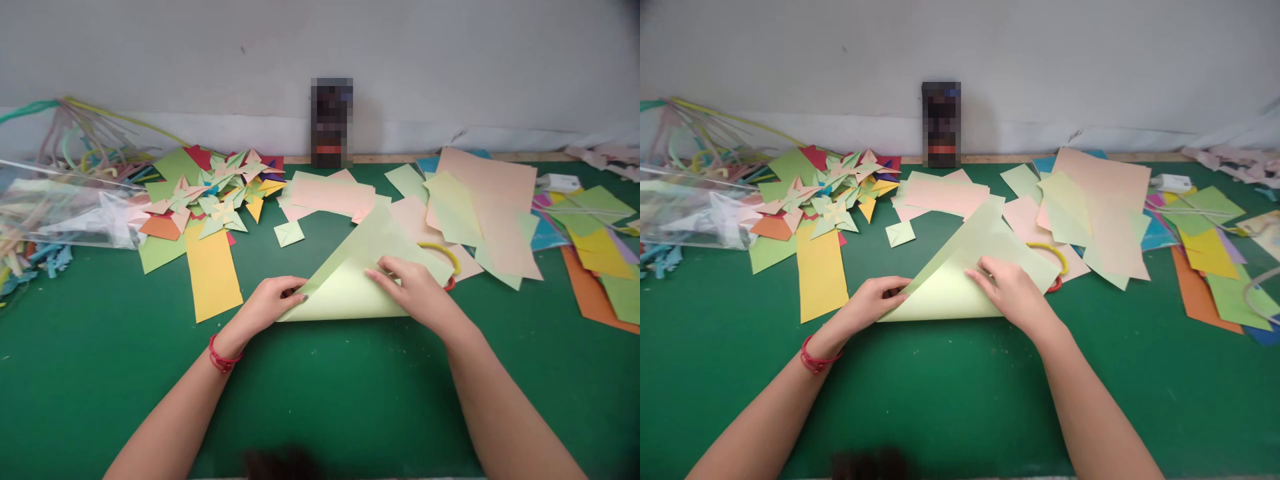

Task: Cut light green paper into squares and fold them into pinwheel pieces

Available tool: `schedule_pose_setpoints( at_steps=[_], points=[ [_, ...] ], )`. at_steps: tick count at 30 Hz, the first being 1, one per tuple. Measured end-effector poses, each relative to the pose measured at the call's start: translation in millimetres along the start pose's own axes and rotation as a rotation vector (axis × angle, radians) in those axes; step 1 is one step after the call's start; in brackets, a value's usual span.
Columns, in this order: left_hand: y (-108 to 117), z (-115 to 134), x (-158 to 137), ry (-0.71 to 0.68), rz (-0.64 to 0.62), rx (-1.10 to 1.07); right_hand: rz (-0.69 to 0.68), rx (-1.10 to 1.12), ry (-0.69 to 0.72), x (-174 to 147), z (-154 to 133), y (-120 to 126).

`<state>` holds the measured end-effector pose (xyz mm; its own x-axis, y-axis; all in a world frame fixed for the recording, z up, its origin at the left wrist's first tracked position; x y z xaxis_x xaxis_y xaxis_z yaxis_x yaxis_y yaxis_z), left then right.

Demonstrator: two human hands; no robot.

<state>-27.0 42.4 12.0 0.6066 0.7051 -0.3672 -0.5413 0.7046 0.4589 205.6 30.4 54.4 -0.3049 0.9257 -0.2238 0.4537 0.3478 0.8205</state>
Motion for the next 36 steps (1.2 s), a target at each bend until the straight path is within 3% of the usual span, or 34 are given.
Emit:
schedule_pose_setpoints(
  at_steps=[5,9,13,15,19,23,36],
  points=[
    [5,1,-6,-0.013,0.137,0.111,0.02,-0.215,0.027,20,6,-11],
    [4,6,-11,-0.01,0.142,0.178,-0.035,-0.322,0.049,31,8,-21],
    [-1,23,-17,0.043,0.332,0.294,-0.06,-0.438,0.06,38,5,-23],
    [-14,40,-19,-0.023,0.4,0.458,-0.067,-0.475,0.06,41,4,-23],
    [-61,67,-15,-0.245,0.23,0.793,-0.081,-0.497,0.064,47,2,-21],
    [-84,63,-6,-0.179,0.146,0.854,-0.088,-0.496,0.051,53,1,-20],
    [-85,48,-1,-0.098,0.08,0.807,-0.06,-0.451,-0.009,61,11,-24]
  ],
)
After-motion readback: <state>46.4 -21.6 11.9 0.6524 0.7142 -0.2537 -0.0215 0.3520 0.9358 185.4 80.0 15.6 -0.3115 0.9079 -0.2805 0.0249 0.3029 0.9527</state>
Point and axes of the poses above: each hand's wrist, its own x-axis towards the middle knuckle, its own y-axis out of the back of the hand, z = x × y, the point moved 5 cm from there along x, towards the middle knuckle, and after that the axes turned 13 degrees about -z, right-handed, at the moved point
